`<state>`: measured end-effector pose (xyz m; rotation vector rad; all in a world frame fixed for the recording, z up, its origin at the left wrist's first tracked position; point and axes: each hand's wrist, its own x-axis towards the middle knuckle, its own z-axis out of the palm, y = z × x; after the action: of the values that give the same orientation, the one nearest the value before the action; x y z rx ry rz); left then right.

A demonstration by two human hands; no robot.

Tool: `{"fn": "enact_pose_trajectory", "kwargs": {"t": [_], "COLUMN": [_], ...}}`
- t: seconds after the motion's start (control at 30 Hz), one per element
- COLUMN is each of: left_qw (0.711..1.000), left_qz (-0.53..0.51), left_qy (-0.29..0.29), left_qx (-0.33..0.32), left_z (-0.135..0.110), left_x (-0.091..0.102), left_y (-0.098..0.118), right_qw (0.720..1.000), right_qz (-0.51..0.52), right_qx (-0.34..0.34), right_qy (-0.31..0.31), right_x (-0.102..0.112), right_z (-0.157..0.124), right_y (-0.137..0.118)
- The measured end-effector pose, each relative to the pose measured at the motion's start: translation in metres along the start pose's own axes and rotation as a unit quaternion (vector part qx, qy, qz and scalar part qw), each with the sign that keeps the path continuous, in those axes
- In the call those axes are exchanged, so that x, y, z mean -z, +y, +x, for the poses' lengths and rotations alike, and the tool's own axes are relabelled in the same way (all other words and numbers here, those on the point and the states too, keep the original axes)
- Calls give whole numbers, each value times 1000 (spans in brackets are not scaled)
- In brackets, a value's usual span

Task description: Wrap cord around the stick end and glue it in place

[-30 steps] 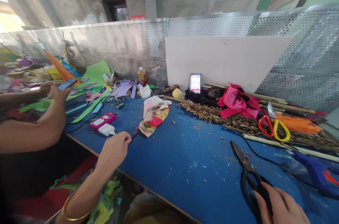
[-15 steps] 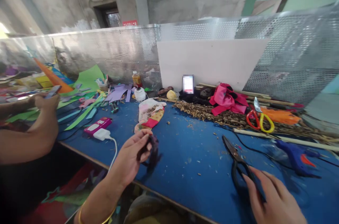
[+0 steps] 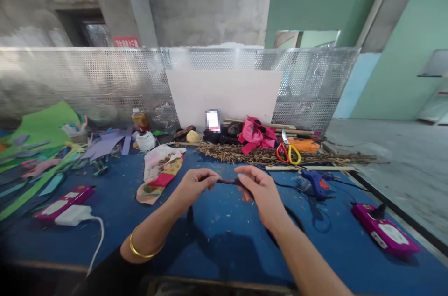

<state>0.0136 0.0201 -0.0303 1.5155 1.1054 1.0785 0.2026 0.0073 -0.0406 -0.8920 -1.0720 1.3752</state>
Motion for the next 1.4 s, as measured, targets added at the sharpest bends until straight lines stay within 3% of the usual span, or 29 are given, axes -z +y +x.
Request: {"fn": "enact_pose_trajectory", "kwargs": {"t": [0.1,0.23,0.4,0.5,0.6,0.77,0.87,1.0,1.07,1.23,1.4], "left_qw": [1000,999,987,986,980,979,983,984,986,987,983], "left_qz": [-1,-21,-149,-152,-159,-171,-158,-164,-154,-125,-133], "left_qy": [2,-19,-55,2,44,25,20,-5,-14,-18,-4], "left_qx": [9,16,18,62,107,104,96,69,67,101,123], "left_z": [19,32,27,25,25,23,20,16,15,15,17], "left_x": [10,9,-4,-8,-8,-9,-12,-15,-15,-13,-13], "left_y": [-12,-22,-38,-49,-56,-58,-54,-46,-44,-47,-50], "right_qw": [996,992,980,969,971,986,976,942,944,969,991], "right_qz": [77,110,136,166,178,55,39,121,141,122,55], "right_qx": [-31,-63,-139,-176,-160,-139,-214,-298,-288,-209,-108], "right_qy": [-14,-20,-35,-53,-18,72,15,-100,-77,44,54], "right_x": [12,4,-10,-9,-2,2,-3,-10,-11,-4,-3], "right_z": [30,58,57,53,55,59,55,48,48,55,55], "right_y": [-13,-10,19,27,28,37,46,51,52,47,40]}}
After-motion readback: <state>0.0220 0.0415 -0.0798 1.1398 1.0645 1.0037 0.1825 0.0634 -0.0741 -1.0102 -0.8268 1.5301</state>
